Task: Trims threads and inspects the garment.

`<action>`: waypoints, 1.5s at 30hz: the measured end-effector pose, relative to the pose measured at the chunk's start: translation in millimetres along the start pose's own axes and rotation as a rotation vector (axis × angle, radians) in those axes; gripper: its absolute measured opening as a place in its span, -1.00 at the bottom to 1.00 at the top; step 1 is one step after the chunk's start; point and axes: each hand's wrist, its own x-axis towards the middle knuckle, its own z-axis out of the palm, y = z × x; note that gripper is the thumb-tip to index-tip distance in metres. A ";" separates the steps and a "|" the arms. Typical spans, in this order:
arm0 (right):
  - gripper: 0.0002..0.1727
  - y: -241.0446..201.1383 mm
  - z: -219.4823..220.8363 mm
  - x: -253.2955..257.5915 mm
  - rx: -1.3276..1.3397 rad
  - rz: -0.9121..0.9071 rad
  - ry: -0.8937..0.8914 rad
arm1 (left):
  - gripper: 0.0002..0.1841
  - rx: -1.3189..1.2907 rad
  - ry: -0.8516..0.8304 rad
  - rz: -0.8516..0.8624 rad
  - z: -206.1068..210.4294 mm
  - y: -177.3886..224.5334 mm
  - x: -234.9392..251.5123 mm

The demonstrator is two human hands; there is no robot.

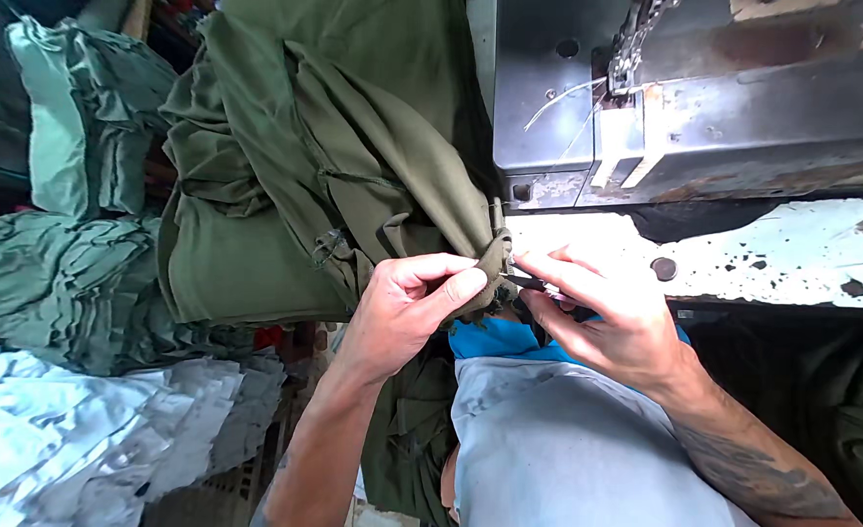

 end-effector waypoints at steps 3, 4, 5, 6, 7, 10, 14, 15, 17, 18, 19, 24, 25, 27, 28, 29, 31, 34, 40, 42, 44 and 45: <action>-0.69 0.4 1.5 -0.3 0.024 -0.001 0.015 | -0.80 0.013 -0.001 0.010 -0.3 -0.4 0.2; -0.68 0.9 2.6 -0.7 0.045 -0.001 0.025 | -0.80 0.016 -0.002 0.014 -0.3 -0.4 0.3; -0.69 1.4 4.1 -1.3 0.080 0.002 0.040 | -0.80 0.013 -0.004 0.016 -0.5 -0.3 0.3; -0.69 1.8 6.5 -1.8 0.130 0.006 0.068 | -0.80 0.007 -0.008 0.017 -0.8 -0.1 0.5; -0.69 1.4 9.1 -2.3 0.185 0.016 0.099 | -0.80 0.002 -0.013 0.021 -0.9 0.2 1.0; -0.70 -1.8 20.3 -6.3 0.305 0.053 0.151 | -0.80 0.007 -0.013 0.037 -0.2 0.1 1.2; -0.66 -1.4 17.5 -2.9 0.416 0.147 0.164 | -0.80 0.015 -0.009 0.051 0.5 3.3 1.8; -0.66 -2.3 17.8 -2.7 0.426 0.153 0.160 | -0.80 0.023 -0.009 0.050 1.1 4.4 2.4; -0.66 0.0 17.0 -0.6 0.435 0.147 0.152 | -0.81 0.024 -0.010 0.043 1.1 4.9 3.9; -0.66 0.6 18.1 -0.4 0.448 0.150 0.153 | -0.81 0.032 -0.007 0.043 1.6 5.2 4.1; -0.66 -0.2 20.4 -0.6 0.457 0.146 0.152 | -0.81 0.044 -0.007 0.046 2.2 5.7 4.4; -0.63 1.2 16.6 4.8 0.466 0.170 0.147 | -0.81 0.076 0.009 0.035 1.3 4.9 3.3; -0.63 -0.1 17.0 4.9 0.481 0.164 0.141 | -0.81 0.074 0.006 0.026 0.9 4.8 3.3; -0.62 7.0 11.6 8.2 0.485 0.222 0.140 | -0.80 0.066 0.003 0.015 0.9 5.6 3.3; -0.60 11.6 8.2 9.9 0.491 0.254 0.130 | -0.80 0.060 0.008 0.014 1.0 5.9 3.0; -0.58 13.6 6.9 11.2 0.503 0.267 0.113 | -0.80 0.057 0.012 0.012 0.7 6.2 2.5; -0.57 9.7 8.5 9.8 0.564 0.267 0.066 | -0.80 0.061 0.006 0.016 0.5 5.9 1.6; -0.75 5.5 7.6 14.8 0.595 0.269 -0.010 | -0.82 0.093 0.003 0.061 1.9 4.9 4.5; -0.91 13.6 5.1 30.3 0.377 -0.002 -0.111 | -0.84 0.196 0.044 0.085 3.9 10.4 3.6; -0.88 11.5 8.3 31.4 0.256 -0.103 -0.099 | -0.83 0.193 0.054 0.083 4.9 10.5 3.5; -0.85 8.2 13.4 31.0 0.144 -0.187 -0.076 | -0.82 0.183 0.061 0.088 5.5 9.6 4.2; -0.84 8.0 14.4 32.6 0.109 -0.197 -0.066 | -0.81 0.186 0.069 0.091 5.2 9.7 4.6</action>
